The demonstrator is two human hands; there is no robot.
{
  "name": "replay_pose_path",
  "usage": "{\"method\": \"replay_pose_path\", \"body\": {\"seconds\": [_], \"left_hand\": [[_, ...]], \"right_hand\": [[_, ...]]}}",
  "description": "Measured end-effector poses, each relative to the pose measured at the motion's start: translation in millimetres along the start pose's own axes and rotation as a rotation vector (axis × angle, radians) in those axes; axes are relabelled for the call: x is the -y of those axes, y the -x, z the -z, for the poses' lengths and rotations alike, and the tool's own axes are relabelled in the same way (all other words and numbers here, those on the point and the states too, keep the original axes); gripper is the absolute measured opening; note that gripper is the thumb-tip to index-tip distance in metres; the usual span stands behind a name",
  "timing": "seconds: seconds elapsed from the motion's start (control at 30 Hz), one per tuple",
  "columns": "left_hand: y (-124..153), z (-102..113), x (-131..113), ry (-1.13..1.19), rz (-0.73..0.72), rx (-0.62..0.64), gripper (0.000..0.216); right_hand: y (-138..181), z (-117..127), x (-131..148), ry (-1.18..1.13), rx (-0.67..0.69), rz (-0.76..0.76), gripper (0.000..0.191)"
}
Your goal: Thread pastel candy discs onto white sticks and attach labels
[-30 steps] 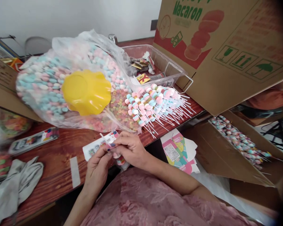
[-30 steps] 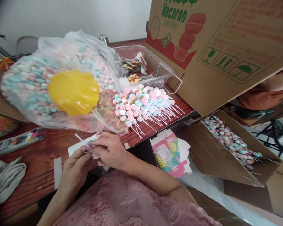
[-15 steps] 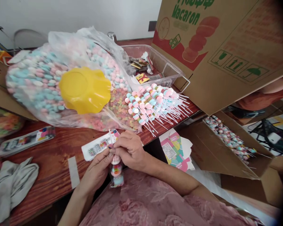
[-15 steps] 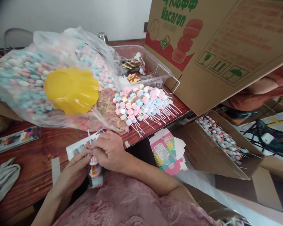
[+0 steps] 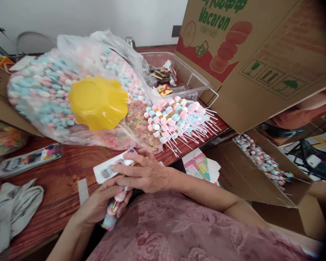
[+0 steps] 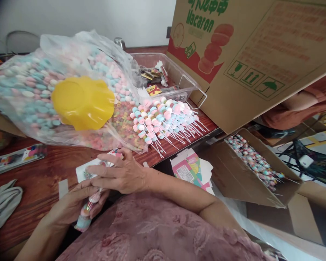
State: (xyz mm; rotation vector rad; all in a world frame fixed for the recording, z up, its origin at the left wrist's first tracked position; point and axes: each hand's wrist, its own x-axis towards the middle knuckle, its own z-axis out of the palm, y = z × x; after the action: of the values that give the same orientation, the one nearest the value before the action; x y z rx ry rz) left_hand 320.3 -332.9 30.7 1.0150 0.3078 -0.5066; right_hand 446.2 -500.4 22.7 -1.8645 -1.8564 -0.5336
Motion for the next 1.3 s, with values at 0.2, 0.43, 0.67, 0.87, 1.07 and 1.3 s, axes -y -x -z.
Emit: {"method": "replay_pose_path", "body": {"seconds": [0.2,0.43,0.67,0.87,1.07,1.3], "left_hand": [[7.1,5.1,4.1,-0.261,0.018,-0.029,0.036],[10.9,-17.3,-8.7,-0.810,-0.335,-0.380,0.032],[11.5,-8.8,-6.6,-0.728,-0.277,-0.405,0.035],[15.3,8.7,5.7,-0.224,0.000,-0.101,0.041],[20.7,8.1,7.1,-0.381,0.022,-0.031,0.037],[15.3,11.4,19.2,-1.207,-0.681,-0.509,0.021]], "right_hand": [[-4.3,-5.7,11.4,-0.161,0.090,-0.045,0.020],[-19.6,-2.7,10.9,-0.442,0.346,-0.511,0.016],[-14.4,-6.1,22.6,-0.200,0.102,-0.387,0.014],[-1.4,2.9,22.4,-0.113,-0.049,0.000,0.022],[-4.0,-0.6,27.1,-0.145,0.065,0.013,0.017],[-18.4,-21.6,27.5,-0.260,0.303,-0.420,0.015]]}}
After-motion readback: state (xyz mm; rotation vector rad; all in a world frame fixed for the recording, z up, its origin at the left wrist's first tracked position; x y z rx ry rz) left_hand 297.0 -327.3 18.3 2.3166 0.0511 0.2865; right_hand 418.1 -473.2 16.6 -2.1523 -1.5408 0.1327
